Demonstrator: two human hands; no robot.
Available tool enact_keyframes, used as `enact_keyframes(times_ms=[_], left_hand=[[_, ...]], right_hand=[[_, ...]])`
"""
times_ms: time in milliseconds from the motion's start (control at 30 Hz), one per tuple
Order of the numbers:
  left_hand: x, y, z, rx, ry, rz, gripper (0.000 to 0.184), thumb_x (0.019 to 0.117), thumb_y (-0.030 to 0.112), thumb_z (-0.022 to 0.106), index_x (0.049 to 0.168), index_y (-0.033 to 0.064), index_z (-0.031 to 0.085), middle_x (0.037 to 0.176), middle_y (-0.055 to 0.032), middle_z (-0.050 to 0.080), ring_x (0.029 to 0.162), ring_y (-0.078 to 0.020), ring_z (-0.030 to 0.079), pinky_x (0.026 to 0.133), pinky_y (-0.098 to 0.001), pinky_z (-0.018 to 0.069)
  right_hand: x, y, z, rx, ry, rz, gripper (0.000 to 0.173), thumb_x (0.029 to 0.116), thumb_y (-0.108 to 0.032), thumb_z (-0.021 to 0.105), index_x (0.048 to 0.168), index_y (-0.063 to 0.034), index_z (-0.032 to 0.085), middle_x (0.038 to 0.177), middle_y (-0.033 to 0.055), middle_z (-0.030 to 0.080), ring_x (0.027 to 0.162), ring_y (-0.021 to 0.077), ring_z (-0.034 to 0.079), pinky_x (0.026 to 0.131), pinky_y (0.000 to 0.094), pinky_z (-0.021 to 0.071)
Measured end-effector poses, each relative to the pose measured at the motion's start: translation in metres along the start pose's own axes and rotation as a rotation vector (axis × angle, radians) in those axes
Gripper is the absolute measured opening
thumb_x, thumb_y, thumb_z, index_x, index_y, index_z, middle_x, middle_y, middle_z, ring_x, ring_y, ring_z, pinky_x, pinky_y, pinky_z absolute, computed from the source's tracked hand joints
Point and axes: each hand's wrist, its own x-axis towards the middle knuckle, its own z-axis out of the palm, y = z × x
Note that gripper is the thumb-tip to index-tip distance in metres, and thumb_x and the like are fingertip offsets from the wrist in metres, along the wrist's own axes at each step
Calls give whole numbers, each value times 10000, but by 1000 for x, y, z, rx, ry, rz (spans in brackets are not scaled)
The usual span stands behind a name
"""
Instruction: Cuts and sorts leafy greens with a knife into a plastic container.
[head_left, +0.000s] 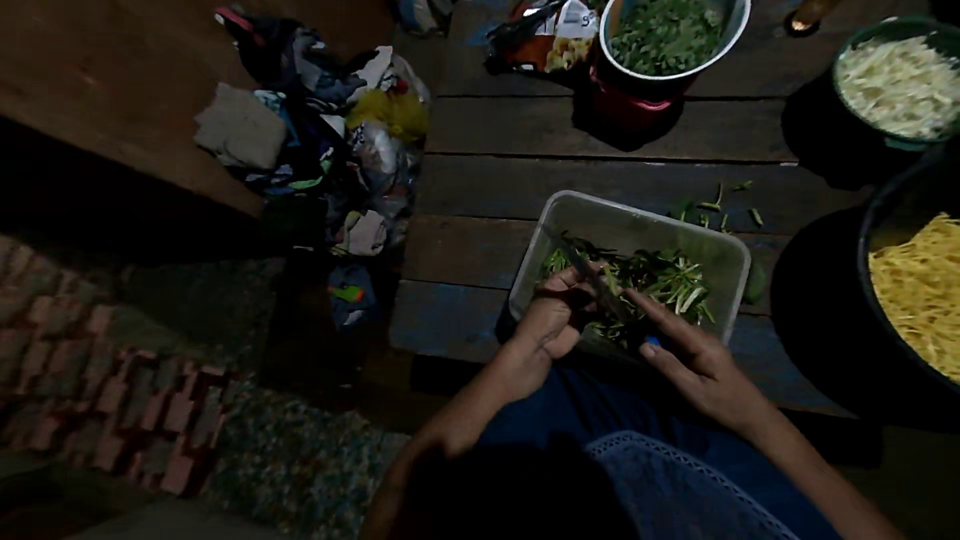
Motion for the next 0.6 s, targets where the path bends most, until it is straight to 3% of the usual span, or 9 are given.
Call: enact_keyframes(times_ms=[100,200,300,433,600], left_hand=[[-2,-3,2,-8,-22,-4,242,1008,-27,541,1219,43,636,930,-28,688,742,-78,651,691,-225,569],[-5,-2,9,20,0,-28,253,1012,-16,539,1228,64,642,934,-16,672,774,-86,646,728,-242,565],[-6,-2,10,45,7,-27,248,1014,-11,544,1240,32,635,978,-39,684,817,-103,661,752,-258,573],[-4,-2,11,2,20,-48,190,1025,34,556,1196,33,639,940,-35,676,791,-100,656,733,-256,572],[-2,-9,5,-170,-39,-139,236,1061,15,427,1234,53,583,954,-31,677,756,-86,658,693,-224,568]], right_hand=[[-3,4,2,-16,0,-16,554,1052,-261,515,1561,-78,393,1290,59,650,1005,11,634,868,186,539],[-4,5,4,-58,30,-21,531,1051,-252,512,1535,-51,426,1213,67,669,942,-15,622,824,157,527],[-4,6,4,-87,41,-19,520,1054,-261,516,1525,-49,449,1236,76,668,970,-7,628,856,165,529],[-4,6,4,-71,37,-27,527,1052,-251,521,1531,-47,439,1276,72,659,1017,-4,632,888,164,528],[-2,5,4,30,15,-53,526,1057,-252,509,1515,-1,440,1304,78,651,1036,13,634,904,187,535]])
